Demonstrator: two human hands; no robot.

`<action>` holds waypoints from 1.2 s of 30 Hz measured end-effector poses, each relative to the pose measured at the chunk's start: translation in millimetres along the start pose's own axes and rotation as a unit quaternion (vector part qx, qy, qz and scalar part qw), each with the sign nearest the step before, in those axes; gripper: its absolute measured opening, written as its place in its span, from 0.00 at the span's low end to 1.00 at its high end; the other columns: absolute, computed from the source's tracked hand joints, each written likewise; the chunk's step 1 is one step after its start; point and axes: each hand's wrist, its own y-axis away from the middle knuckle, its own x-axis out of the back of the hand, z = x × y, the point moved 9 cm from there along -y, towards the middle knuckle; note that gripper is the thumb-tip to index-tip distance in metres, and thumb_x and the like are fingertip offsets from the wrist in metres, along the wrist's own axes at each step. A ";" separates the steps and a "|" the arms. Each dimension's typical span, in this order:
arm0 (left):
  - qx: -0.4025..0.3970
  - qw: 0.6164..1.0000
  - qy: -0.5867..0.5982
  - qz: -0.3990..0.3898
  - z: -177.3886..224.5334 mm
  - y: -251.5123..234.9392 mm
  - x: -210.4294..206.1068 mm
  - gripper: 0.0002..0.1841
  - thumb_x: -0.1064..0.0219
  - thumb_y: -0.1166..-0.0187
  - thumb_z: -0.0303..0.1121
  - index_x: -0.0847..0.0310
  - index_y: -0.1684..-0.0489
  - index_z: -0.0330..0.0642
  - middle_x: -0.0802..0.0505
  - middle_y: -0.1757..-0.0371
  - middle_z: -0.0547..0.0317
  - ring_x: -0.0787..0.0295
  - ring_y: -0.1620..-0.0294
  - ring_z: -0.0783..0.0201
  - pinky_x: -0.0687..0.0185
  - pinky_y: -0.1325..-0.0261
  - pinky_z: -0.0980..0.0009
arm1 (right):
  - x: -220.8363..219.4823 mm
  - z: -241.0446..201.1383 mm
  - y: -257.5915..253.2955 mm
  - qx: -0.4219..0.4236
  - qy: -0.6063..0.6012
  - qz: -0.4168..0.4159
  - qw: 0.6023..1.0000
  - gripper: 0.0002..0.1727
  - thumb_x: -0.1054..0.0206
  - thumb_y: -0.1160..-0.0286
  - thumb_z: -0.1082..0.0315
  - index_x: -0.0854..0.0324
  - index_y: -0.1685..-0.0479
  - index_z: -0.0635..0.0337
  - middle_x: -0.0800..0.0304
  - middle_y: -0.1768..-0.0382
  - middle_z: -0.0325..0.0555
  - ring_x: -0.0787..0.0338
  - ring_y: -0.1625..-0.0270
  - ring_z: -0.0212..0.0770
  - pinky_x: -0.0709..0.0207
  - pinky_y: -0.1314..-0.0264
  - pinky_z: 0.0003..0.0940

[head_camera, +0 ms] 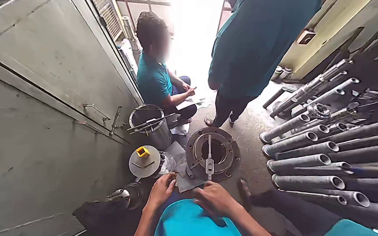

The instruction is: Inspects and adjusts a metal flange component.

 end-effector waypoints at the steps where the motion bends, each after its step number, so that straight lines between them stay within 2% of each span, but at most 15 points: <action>1: 0.001 1.000 0.002 0.006 -2.7 0.5 0.0 0.19 0.42 0.14 0.40 0.15 0.33 0.43 0.07 0.39 0.53 0.08 0.40 0.57 0.15 0.31 0.51 | 11.0 6.1 25.1 0.004 0.003 0.025 1.000 0.18 0.45 0.12 0.53 0.13 0.58 0.52 0.13 0.78 0.39 0.09 0.69 0.40 0.18 0.37 0.42; 3: 0.002 1.000 0.010 0.014 -6.5 -0.1 -1.7 0.20 0.41 0.15 0.40 0.16 0.31 0.44 0.08 0.36 0.53 0.09 0.37 0.57 0.16 0.28 0.52 | 43.5 40.6 58.8 -0.070 0.077 0.076 0.992 0.21 0.44 0.14 0.55 0.09 0.67 0.53 0.08 0.77 0.39 0.06 0.68 0.38 0.21 0.29 0.45; 6: 0.003 1.000 0.021 0.010 -9.6 -0.7 -11.0 0.21 0.41 0.15 0.40 0.18 0.28 0.44 0.10 0.33 0.51 0.11 0.34 0.56 0.18 0.27 0.51 | 79.2 121.6 68.4 -0.264 0.160 0.082 0.948 0.31 0.55 0.10 0.50 0.07 0.60 0.59 0.04 0.69 0.50 0.03 0.57 0.52 0.34 0.19 0.64; 8: -0.008 1.000 0.028 0.006 -5.9 -3.6 -18.0 0.21 0.40 0.16 0.40 0.18 0.28 0.43 0.10 0.32 0.49 0.11 0.34 0.55 0.18 0.27 0.52 | 85.8 143.4 33.1 -0.351 0.148 0.104 0.919 0.33 0.56 0.08 0.48 0.11 0.59 0.66 0.06 0.65 0.57 0.05 0.51 0.57 0.36 0.20 0.64; 10: -0.023 1.000 0.019 -0.005 2.4 -8.2 -23.5 0.22 0.40 0.16 0.41 0.18 0.28 0.43 0.12 0.30 0.49 0.14 0.30 0.53 0.21 0.24 0.51 | 83.7 135.2 -27.1 -0.406 0.119 0.104 0.900 0.30 0.54 0.10 0.45 0.15 0.48 0.63 0.06 0.57 0.55 0.07 0.45 0.55 0.32 0.23 0.61; 13: -0.059 0.998 0.014 0.010 19.7 -11.8 -27.4 0.22 0.39 0.17 0.41 0.18 0.28 0.42 0.12 0.29 0.45 0.17 0.25 0.49 0.26 0.20 0.49 | 55.9 93.8 -94.5 -0.352 0.087 0.059 0.930 0.34 0.49 0.15 0.39 0.17 0.34 0.59 0.12 0.38 0.61 0.16 0.29 0.60 0.33 0.22 0.63; 15: -0.072 0.997 0.023 0.023 26.7 -13.1 -28.8 0.22 0.38 0.18 0.39 0.18 0.28 0.41 0.12 0.29 0.44 0.17 0.25 0.47 0.26 0.20 0.48 | 37.2 73.2 -89.6 -0.305 0.091 0.022 0.948 0.37 0.46 0.19 0.35 0.21 0.29 0.59 0.21 0.27 0.67 0.21 0.24 0.64 0.33 0.23 0.64; 20: -0.057 0.998 0.021 -0.003 19.3 -26.8 -42.2 0.24 0.39 0.18 0.41 0.20 0.25 0.43 0.13 0.28 0.46 0.17 0.26 0.49 0.25 0.21 0.49 | 48.0 87.7 -22.3 -0.215 0.097 0.032 0.971 0.26 0.39 0.22 0.42 0.19 0.41 0.53 0.10 0.40 0.48 0.09 0.42 0.50 0.29 0.33 0.63; 22: -0.068 0.998 0.018 -0.007 21.0 -35.9 -44.2 0.25 0.39 0.19 0.41 0.21 0.24 0.43 0.14 0.27 0.46 0.18 0.26 0.49 0.24 0.22 0.50 | 49.9 96.2 -29.9 -0.249 0.084 0.031 0.964 0.29 0.37 0.22 0.45 0.24 0.28 0.53 0.09 0.41 0.46 0.11 0.38 0.50 0.29 0.30 0.62; 24: -0.083 0.996 0.030 0.013 28.9 -41.2 -40.2 0.25 0.39 0.19 0.40 0.22 0.24 0.41 0.15 0.26 0.44 0.17 0.27 0.49 0.21 0.25 0.50 | 44.4 99.2 -55.8 -0.321 0.059 0.021 0.945 0.39 0.37 0.22 0.47 0.37 0.12 0.53 0.13 0.33 0.51 0.15 0.31 0.54 0.30 0.27 0.62; 26: -0.100 0.993 0.039 0.057 39.0 -41.7 -30.9 0.25 0.37 0.21 0.37 0.21 0.27 0.34 0.14 0.28 0.41 0.16 0.28 0.49 0.20 0.25 0.53 | 33.3 96.0 -87.6 -0.382 0.054 0.044 0.922 0.44 0.36 0.23 0.47 0.45 0.07 0.55 0.16 0.33 0.61 0.14 0.35 0.60 0.24 0.35 0.60; 28: -0.106 0.988 0.039 0.110 47.3 -42.2 -21.3 0.25 0.36 0.23 0.37 0.21 0.30 0.29 0.12 0.31 0.37 0.13 0.31 0.49 0.17 0.29 0.54 | 28.0 92.0 -103.7 -0.398 0.082 0.073 0.911 0.41 0.37 0.24 0.49 0.38 0.11 0.58 0.14 0.39 0.63 0.11 0.44 0.61 0.20 0.46 0.57; 31: -0.113 0.977 0.045 0.177 56.6 -41.5 -9.2 0.26 0.31 0.31 0.39 0.18 0.37 0.27 0.11 0.36 0.37 0.11 0.35 0.48 0.16 0.32 0.54 | 13.1 69.4 -103.6 -0.227 0.128 0.057 0.964 0.24 0.39 0.20 0.52 0.16 0.35 0.58 0.08 0.58 0.55 0.06 0.60 0.55 0.15 0.60 0.51; 33: -0.133 0.970 0.047 0.197 60.9 -40.2 -7.5 0.31 0.29 0.30 0.45 0.18 0.35 0.26 0.13 0.30 0.35 0.17 0.26 0.45 0.23 0.22 0.52 | 5.8 52.2 -90.4 -0.099 0.115 0.049 0.987 0.30 0.44 0.18 0.40 0.13 0.43 0.57 0.08 0.62 0.51 0.08 0.62 0.51 0.17 0.59 0.48; 36: -0.184 0.962 0.024 0.198 72.9 -45.9 -13.2 0.33 0.40 0.21 0.50 0.24 0.23 0.35 0.22 0.19 0.37 0.30 0.15 0.45 0.36 0.13 0.48 | 9.1 40.0 -75.0 -0.010 0.106 0.067 0.992 0.36 0.51 0.18 0.30 0.13 0.58 0.54 0.11 0.70 0.44 0.11 0.66 0.46 0.21 0.51 0.46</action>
